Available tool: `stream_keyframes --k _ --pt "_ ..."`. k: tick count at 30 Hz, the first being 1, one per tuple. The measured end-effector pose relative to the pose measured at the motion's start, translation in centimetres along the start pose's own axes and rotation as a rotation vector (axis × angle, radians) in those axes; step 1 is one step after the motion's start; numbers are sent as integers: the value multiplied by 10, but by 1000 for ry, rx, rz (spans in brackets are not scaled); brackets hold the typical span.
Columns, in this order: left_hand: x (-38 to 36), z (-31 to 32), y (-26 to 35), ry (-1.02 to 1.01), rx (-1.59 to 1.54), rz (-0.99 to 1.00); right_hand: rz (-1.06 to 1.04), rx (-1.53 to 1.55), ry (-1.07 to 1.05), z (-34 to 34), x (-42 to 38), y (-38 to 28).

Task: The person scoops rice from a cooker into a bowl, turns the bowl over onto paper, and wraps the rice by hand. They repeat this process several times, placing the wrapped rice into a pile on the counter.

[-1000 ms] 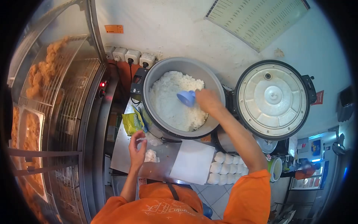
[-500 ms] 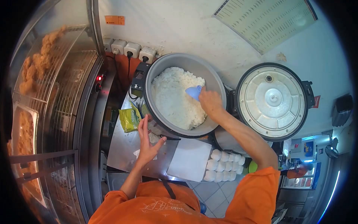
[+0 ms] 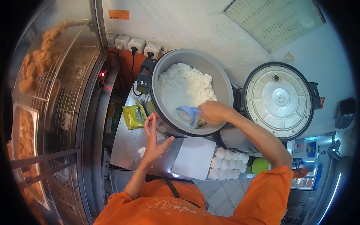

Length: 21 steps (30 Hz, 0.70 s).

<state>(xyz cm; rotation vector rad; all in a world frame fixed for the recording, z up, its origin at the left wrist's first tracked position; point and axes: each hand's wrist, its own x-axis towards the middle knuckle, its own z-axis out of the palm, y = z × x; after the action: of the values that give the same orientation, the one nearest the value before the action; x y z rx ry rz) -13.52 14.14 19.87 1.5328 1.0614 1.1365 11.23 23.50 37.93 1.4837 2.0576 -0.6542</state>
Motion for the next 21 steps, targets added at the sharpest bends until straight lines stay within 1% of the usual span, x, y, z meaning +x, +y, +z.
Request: stream_keyframes --k 3,7,9,13,15,16,18,19,21 --pt "0 0 4 3 -2 1 -51 4 -47 -2 -11 -1" --pt "0 4 5 20 -14 6 -110 -26 -21 3 17 -7" --pt "0 4 9 11 17 -42 -112 -20 -19 5 22 -9" --pt "1 1 0 -20 -9 -27 -130 9 33 -18 -20 -13" --pt "0 1 -3 -6 -41 16 -133 134 6 -39 -34 -13" --pt "0 1 -1 -2 -36 9 -141 136 1 -40 -31 -13" --pt "0 0 3 -15 -71 -4 -208 68 79 -36 -23 -20" --pt "-1 -1 1 -19 -62 -3 -212 75 85 -30 -15 -27" --pt "-1 -1 -6 -43 -4 29 -123 -65 33 -19 10 -44"
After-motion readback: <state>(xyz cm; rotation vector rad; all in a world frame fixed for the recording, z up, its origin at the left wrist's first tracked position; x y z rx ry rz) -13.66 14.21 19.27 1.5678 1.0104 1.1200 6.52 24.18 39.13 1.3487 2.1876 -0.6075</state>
